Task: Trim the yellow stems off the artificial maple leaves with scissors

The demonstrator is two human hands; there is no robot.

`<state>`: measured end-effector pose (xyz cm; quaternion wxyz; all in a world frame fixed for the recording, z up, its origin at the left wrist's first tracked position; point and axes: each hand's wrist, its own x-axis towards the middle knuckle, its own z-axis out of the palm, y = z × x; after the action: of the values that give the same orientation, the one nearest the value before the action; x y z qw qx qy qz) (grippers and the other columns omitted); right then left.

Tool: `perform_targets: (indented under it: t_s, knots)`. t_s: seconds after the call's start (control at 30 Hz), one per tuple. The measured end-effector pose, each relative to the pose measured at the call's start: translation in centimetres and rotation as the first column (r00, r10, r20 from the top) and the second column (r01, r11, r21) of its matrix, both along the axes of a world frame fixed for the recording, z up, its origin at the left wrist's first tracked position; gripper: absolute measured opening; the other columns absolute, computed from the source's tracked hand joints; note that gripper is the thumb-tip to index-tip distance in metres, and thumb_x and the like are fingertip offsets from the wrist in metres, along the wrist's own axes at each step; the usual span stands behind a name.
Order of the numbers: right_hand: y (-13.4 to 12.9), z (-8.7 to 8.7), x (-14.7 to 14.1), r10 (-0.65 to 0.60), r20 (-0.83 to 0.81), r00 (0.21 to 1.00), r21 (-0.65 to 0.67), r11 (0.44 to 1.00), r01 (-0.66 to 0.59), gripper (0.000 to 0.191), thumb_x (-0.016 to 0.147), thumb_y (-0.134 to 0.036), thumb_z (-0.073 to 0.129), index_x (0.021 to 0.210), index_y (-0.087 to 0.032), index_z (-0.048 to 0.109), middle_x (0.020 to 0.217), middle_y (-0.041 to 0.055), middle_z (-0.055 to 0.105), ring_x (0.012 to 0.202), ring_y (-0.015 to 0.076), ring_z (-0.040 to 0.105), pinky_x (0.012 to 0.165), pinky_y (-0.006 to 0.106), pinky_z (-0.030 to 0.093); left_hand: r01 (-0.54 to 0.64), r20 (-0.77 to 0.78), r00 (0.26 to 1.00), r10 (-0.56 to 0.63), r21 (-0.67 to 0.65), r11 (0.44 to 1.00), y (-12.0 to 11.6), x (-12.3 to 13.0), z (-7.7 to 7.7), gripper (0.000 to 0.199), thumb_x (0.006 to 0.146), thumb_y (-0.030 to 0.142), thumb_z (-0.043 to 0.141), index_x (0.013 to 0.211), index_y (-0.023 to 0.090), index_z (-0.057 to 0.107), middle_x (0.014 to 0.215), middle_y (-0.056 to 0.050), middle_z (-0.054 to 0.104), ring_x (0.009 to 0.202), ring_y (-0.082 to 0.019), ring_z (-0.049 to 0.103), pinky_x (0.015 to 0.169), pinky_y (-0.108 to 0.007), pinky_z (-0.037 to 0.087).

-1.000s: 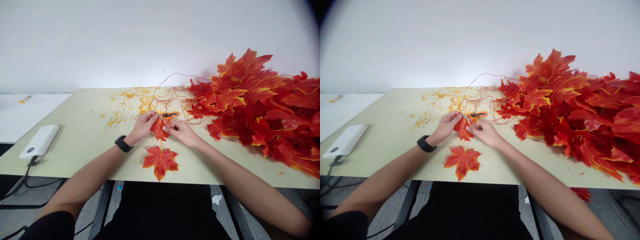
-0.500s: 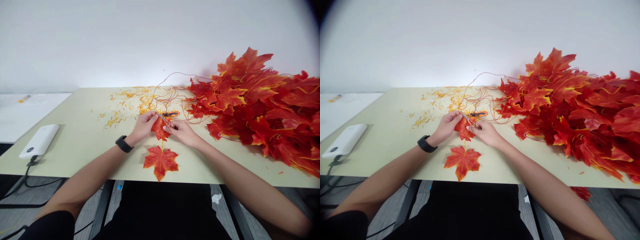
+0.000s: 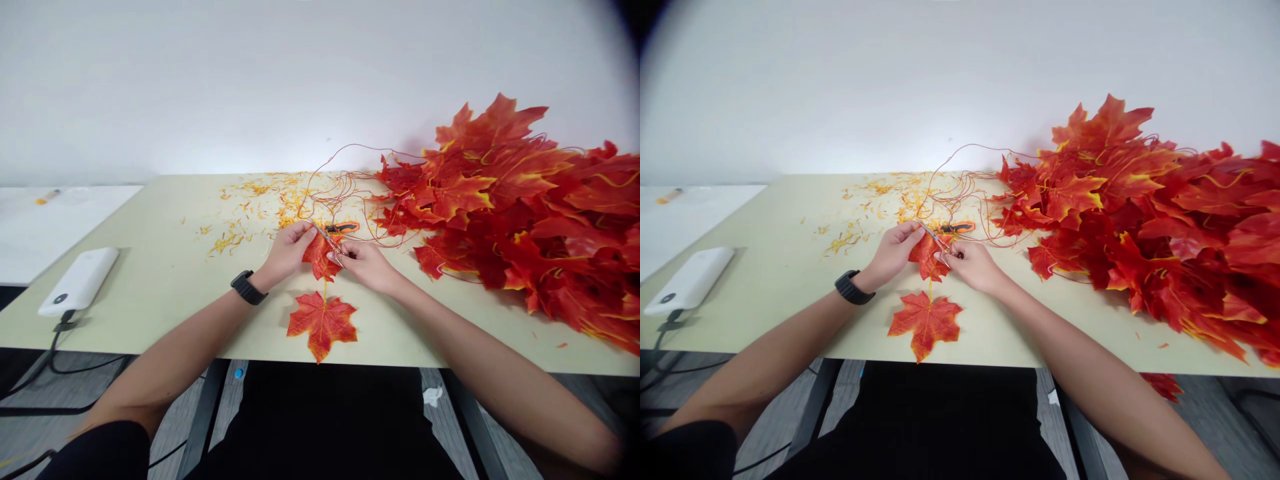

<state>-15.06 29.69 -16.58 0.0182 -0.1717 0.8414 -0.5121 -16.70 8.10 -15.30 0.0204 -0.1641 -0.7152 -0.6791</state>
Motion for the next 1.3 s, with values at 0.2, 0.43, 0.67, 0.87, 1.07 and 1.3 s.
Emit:
perform_targets:
  t_s: [0.2, 0.43, 0.67, 0.87, 1.07, 1.3]
  knots:
    - [0.08, -0.15, -0.11, 0.009, 0.009, 1.0, -0.025, 1.0, -0.009, 0.065, 0.088, -0.076, 0.071, 0.066, -0.022, 0.044, 0.068, -0.0006, 0.044, 0.066, 0.0143, 0.037, 0.063, 0.032, 0.029, -0.014, -0.007, 1.0, 0.014, 0.003, 1.0, -0.01, -0.13, -0.15, 0.038, 0.095, 0.051, 0.072, 0.081, 0.017, 0.064, 0.079, -0.002, 0.062, 0.071, -0.01, 0.053, 0.067, -0.024, 0.043]
    - [-0.01, 0.22, 0.13, -0.016, 0.01, 1.0, -0.019, 1.0, 0.016, 0.066, 0.086, -0.077, 0.072, 0.065, -0.022, 0.043, 0.066, -0.0011, 0.043, 0.066, 0.0137, 0.036, 0.062, 0.03, 0.028, 0.003, 0.039, 0.999, -0.005, 0.051, 0.999, -0.07, 0.02, 0.08, 0.036, 0.092, 0.05, 0.076, 0.082, 0.016, 0.066, 0.079, -0.002, 0.064, 0.073, -0.01, 0.054, 0.07, -0.024, 0.044]
    - [-0.12, 0.47, 0.3, -0.026, -0.001, 1.0, 0.009, 1.0, 0.026, 0.065, 0.085, -0.076, 0.074, 0.066, -0.022, 0.043, 0.068, -0.0008, 0.046, 0.066, 0.014, 0.038, 0.063, 0.031, 0.03, -0.013, 0.032, 0.999, 0.012, 0.03, 0.999, 0.03, 0.15, 0.18, 0.037, 0.094, 0.049, 0.072, 0.08, 0.017, 0.062, 0.076, 0.0, 0.059, 0.07, -0.01, 0.049, 0.068, -0.023, 0.04]
    - [-0.15, 0.54, 0.33, -0.023, -0.008, 1.0, 0.005, 1.0, 0.023, 0.061, 0.087, -0.071, 0.074, 0.066, -0.022, 0.043, 0.068, -0.0007, 0.047, 0.067, 0.0142, 0.04, 0.064, 0.031, 0.031, -0.014, 0.033, 0.999, 0.014, 0.022, 1.0, 0.11, 0.25, 0.18, 0.033, 0.096, 0.045, 0.07, 0.081, 0.016, 0.061, 0.077, -0.001, 0.06, 0.071, -0.01, 0.05, 0.07, -0.024, 0.041]
    - [-0.13, 0.02, 0.15, -0.026, -0.005, 1.0, -0.012, 1.0, 0.026, 0.059, 0.087, -0.069, 0.074, 0.066, -0.022, 0.043, 0.068, -0.0008, 0.046, 0.066, 0.014, 0.039, 0.062, 0.031, 0.029, 0.004, 0.035, 0.999, -0.005, 0.028, 1.0, 0.24, 0.14, 0.0, 0.036, 0.096, 0.047, 0.071, 0.079, 0.017, 0.06, 0.075, 0.0, 0.058, 0.069, -0.01, 0.048, 0.067, -0.024, 0.039]
    - [-0.06, -0.3, -0.05, -0.01, -0.011, 1.0, -0.024, 1.0, 0.01, 0.06, 0.088, -0.068, 0.074, 0.065, -0.022, 0.042, 0.068, -0.0004, 0.046, 0.066, 0.0142, 0.038, 0.062, 0.031, 0.029, 0.008, 0.024, 1.0, -0.008, 0.031, 0.999, 0.27, -0.01, -0.1, 0.038, 0.095, 0.049, 0.073, 0.078, 0.017, 0.06, 0.073, 0.0, 0.058, 0.068, -0.01, 0.047, 0.065, -0.024, 0.038]
